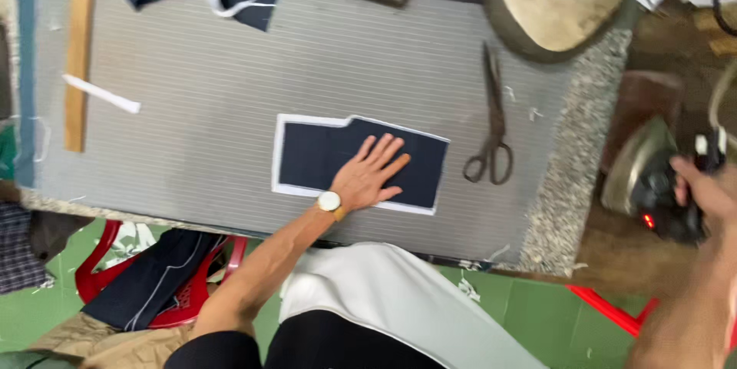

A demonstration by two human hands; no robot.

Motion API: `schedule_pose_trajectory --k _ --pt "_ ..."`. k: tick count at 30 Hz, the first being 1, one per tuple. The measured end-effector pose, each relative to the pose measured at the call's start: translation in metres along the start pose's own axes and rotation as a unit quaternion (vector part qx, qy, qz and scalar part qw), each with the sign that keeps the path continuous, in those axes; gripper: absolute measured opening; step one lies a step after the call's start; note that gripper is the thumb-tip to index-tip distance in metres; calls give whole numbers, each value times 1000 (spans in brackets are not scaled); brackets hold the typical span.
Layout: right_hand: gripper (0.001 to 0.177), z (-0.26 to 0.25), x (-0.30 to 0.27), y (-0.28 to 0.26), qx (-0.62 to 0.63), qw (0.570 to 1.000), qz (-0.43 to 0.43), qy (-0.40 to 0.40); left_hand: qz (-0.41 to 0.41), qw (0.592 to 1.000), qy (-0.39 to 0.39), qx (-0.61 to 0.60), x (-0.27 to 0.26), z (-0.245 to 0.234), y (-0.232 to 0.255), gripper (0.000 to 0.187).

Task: The person uses shears to cut a piece of dark fabric along the edge of a white paper pattern on a work table. After cutting, the person removes the excess fabric and uses an iron to press the cut piece.

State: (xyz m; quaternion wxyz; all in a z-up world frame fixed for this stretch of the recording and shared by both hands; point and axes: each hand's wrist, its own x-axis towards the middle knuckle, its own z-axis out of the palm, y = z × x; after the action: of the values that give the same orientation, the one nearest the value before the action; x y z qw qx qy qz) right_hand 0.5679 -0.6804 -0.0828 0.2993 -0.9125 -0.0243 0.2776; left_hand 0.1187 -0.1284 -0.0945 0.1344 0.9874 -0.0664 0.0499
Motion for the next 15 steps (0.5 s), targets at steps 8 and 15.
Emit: schedule_pose_trajectory --k 8,15 --pt "62 47 -159 -45 55 996 66 -35 3 1000 15 18 -6 -2 0 70" --pt "46 158 -285 -241 -160 985 57 33 -14 998 22 -60 -17 -11 -7 67"
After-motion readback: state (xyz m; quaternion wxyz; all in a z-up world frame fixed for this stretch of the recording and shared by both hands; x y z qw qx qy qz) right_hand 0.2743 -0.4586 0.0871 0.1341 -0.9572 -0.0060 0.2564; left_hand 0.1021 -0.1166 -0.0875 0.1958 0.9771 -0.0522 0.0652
